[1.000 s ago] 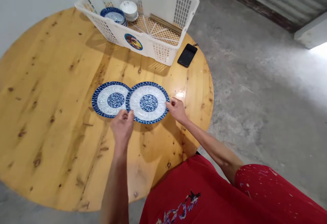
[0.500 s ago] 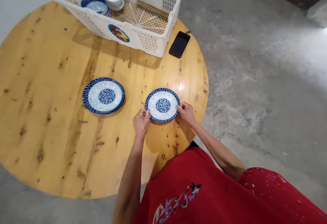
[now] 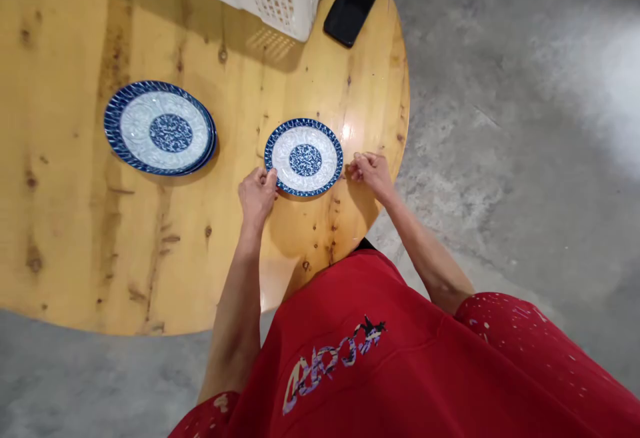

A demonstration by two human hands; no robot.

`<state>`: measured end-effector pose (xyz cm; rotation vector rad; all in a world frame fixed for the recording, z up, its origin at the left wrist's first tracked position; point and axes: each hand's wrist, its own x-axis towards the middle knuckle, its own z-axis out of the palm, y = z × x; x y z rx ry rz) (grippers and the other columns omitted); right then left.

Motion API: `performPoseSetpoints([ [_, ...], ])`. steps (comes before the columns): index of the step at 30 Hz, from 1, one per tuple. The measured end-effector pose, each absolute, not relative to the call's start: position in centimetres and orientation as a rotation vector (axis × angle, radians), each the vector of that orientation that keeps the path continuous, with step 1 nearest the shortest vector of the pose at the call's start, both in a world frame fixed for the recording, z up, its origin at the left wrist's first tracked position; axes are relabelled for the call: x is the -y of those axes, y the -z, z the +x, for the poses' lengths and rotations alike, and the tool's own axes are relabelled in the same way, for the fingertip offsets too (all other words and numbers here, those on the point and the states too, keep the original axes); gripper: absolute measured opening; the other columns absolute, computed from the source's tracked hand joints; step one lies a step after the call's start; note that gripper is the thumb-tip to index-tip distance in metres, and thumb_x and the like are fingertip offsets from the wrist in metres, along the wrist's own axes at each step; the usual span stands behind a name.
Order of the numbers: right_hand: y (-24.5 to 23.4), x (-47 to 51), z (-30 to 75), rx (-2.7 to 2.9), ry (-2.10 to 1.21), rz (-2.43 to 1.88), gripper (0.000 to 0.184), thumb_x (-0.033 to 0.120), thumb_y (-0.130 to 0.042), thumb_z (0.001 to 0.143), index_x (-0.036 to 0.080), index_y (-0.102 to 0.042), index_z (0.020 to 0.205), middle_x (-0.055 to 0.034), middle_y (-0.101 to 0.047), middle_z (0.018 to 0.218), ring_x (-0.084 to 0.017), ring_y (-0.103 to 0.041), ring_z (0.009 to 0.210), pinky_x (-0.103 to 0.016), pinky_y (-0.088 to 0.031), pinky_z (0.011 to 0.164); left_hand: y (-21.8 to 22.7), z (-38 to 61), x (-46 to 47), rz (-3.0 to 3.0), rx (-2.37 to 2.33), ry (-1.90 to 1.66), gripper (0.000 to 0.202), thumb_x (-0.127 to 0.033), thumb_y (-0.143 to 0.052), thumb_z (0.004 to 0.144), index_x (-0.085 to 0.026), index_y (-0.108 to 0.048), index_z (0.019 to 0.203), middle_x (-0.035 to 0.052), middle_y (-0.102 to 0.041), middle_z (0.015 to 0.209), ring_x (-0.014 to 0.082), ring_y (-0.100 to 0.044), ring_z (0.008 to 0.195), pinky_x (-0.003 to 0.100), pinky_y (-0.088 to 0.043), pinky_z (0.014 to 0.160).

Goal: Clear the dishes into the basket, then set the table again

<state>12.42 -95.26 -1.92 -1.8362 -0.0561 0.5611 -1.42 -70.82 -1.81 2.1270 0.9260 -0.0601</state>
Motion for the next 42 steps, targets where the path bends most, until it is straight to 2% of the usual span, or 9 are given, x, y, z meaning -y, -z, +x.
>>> performPoseSetpoints([
  [5, 1.1, 98.2, 14.2, -0.107, -0.400, -1.843, 0.045, 0.061, -0.055, 0.091, 0.019, -0.059, 0.077, -0.0034, -0.068, 0.071, -0.010, -0.061, 0.052, -0.020, -0.045, 0.047, 1.5, -2.0, 71.8, 2.026, -0.913, -0.005, 0.039, -0.051, -0.043, 0.093, -0.020, -0.053, 0.072, -0.0010, -0.061, 0.057, 0.0161, -0.063, 0.057, 0.026, -0.047, 0.068],
  [12, 0.7, 98.2, 13.5, -0.143, -0.379, -1.834, 0.044, 0.060, -0.053, 0.093, 0.019, -0.058, 0.079, -0.0036, -0.068, 0.073, -0.009, -0.062, 0.054, -0.019, -0.046, 0.048, 1.9, -2.4, 72.3, 1.982, -0.918, -0.053, 0.039, -0.051, -0.041, 0.094, -0.020, -0.054, 0.074, 0.0003, -0.061, 0.057, 0.0170, -0.063, 0.062, 0.026, -0.047, 0.066],
  [20, 1.8, 92.8, 10.6, 0.015, -0.627, -1.832, 0.031, 0.047, -0.061, 0.087, 0.019, -0.056, 0.075, -0.0007, -0.064, 0.066, -0.013, -0.062, 0.055, -0.022, -0.046, 0.050, 3.4, -1.9, 72.9, 1.916, -0.923, -0.030, 0.031, -0.047, -0.044, 0.090, -0.020, -0.055, 0.079, 0.0005, -0.061, 0.059, 0.0184, -0.066, 0.060, 0.026, -0.047, 0.060],
  [28, 2.6, 91.6, 9.9, 0.109, -0.527, -2.038, 0.019, 0.033, -0.055, 0.078, 0.022, -0.050, 0.064, 0.0017, -0.054, 0.055, -0.017, -0.058, 0.062, -0.024, -0.043, 0.053, 3.3, -2.1, 72.8, 1.929, -0.972, 0.013, 0.029, -0.045, -0.045, 0.087, -0.021, -0.059, 0.079, 0.0026, -0.065, 0.059, 0.0233, -0.068, 0.063, 0.030, -0.047, 0.063],
  [35, 2.6, 92.1, 9.0, 0.086, -0.546, -1.997, 0.020, 0.036, -0.054, 0.075, 0.023, -0.046, 0.062, 0.0022, -0.053, 0.053, -0.017, -0.057, 0.055, -0.024, -0.039, 0.049, 2.9, -2.7, 73.1, 1.918, -0.954, 0.013, 0.027, -0.044, -0.046, 0.088, -0.023, -0.054, 0.074, 0.0025, -0.067, 0.060, 0.0218, -0.068, 0.060, 0.028, -0.043, 0.059],
  [42, 3.0, 92.4, 8.6, 0.060, -0.596, -1.951, 0.021, 0.039, -0.053, 0.075, 0.023, -0.044, 0.064, 0.0029, -0.055, 0.054, -0.016, -0.061, 0.054, -0.023, -0.040, 0.049, 2.9, -3.1, 73.2, 1.926, -0.946, 0.047, 0.028, -0.045, -0.044, 0.090, -0.023, -0.052, 0.074, 0.0025, -0.066, 0.064, 0.0225, -0.070, 0.061, 0.030, -0.044, 0.060],
])
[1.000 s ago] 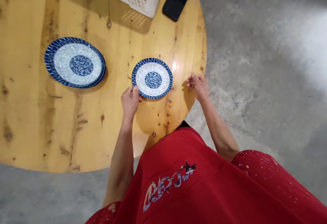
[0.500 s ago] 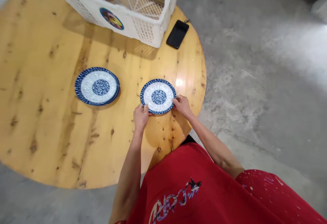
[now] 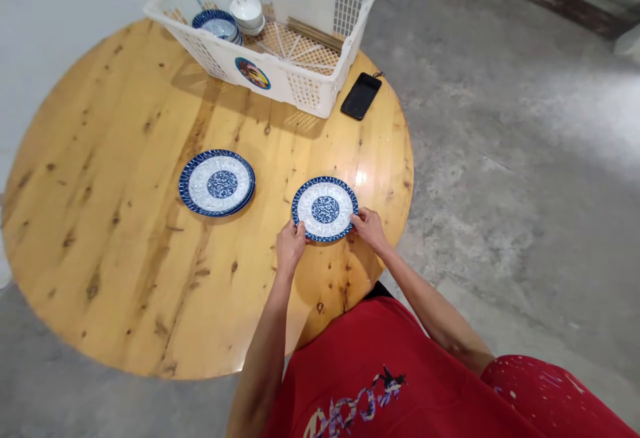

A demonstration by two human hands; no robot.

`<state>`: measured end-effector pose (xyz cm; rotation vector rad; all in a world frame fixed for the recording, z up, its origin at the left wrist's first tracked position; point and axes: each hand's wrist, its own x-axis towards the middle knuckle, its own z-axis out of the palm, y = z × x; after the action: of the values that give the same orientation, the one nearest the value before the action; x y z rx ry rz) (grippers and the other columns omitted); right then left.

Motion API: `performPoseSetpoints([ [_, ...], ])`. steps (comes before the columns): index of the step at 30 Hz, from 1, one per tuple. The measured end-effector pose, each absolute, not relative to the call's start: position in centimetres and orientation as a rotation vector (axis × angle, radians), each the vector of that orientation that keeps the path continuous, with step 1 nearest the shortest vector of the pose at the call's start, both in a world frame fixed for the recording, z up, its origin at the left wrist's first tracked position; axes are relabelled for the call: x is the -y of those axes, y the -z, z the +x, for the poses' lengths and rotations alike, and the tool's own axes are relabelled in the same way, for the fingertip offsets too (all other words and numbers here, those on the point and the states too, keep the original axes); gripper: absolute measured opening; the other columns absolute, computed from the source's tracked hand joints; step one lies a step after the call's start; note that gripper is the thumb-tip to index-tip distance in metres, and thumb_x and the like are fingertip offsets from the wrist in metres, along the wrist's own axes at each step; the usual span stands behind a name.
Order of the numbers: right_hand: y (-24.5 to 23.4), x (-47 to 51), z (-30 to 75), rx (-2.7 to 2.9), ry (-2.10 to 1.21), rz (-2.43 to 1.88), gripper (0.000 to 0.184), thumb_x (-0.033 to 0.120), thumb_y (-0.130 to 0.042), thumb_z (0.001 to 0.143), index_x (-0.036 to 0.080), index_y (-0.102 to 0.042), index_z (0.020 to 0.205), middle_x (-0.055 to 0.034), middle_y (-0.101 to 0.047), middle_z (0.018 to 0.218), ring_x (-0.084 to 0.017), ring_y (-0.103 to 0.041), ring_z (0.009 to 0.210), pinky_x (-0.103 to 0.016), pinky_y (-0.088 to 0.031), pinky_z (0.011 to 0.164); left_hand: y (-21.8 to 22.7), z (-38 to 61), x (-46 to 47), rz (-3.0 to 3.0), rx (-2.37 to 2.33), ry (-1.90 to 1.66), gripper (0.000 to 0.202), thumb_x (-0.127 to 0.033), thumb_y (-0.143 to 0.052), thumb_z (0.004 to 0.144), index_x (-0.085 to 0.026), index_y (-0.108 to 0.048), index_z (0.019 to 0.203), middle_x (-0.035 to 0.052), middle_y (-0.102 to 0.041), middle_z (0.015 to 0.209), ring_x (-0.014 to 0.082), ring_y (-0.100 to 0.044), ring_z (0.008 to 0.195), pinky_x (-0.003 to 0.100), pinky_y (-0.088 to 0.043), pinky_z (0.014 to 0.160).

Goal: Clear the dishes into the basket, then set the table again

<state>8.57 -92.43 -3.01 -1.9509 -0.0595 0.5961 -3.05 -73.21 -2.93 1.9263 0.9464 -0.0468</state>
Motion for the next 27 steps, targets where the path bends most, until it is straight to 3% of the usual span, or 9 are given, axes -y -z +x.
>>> performPoseSetpoints([
  [9, 2.4, 92.8, 8.1, 0.094, -0.531, -2.022, 0.020, 0.035, -0.053, 0.074, 0.022, -0.043, 0.062, 0.0033, -0.049, 0.052, -0.014, -0.052, 0.054, -0.023, -0.036, 0.049, 3.2, -3.4, 73.5, 1.900, -0.912, 0.019, 0.028, -0.045, -0.045, 0.090, -0.022, -0.049, 0.073, 0.0006, -0.064, 0.062, 0.0214, -0.070, 0.058, 0.027, -0.043, 0.056],
  [18, 2.4, 93.0, 7.6, 0.059, -0.537, -2.044, 0.017, 0.032, -0.054, 0.076, 0.021, -0.049, 0.064, 0.0020, -0.053, 0.055, -0.016, -0.054, 0.058, -0.024, -0.040, 0.053, 3.6, -3.9, 73.8, 1.857, -0.891, -0.011, 0.027, -0.043, -0.047, 0.089, -0.023, -0.050, 0.072, -0.0001, -0.063, 0.060, 0.0208, -0.068, 0.055, 0.026, -0.042, 0.053],
  [27, 1.6, 93.8, 6.5, -0.064, -0.640, -1.799, 0.034, 0.051, -0.055, 0.088, 0.021, -0.052, 0.073, -0.0001, -0.061, 0.058, -0.017, -0.063, 0.056, -0.025, -0.048, 0.051, 3.4, -4.6, 73.8, 1.812, -0.879, -0.060, 0.031, -0.048, -0.050, 0.091, -0.022, -0.055, 0.073, 0.0016, -0.063, 0.056, 0.0204, -0.065, 0.059, 0.028, -0.047, 0.060],
])
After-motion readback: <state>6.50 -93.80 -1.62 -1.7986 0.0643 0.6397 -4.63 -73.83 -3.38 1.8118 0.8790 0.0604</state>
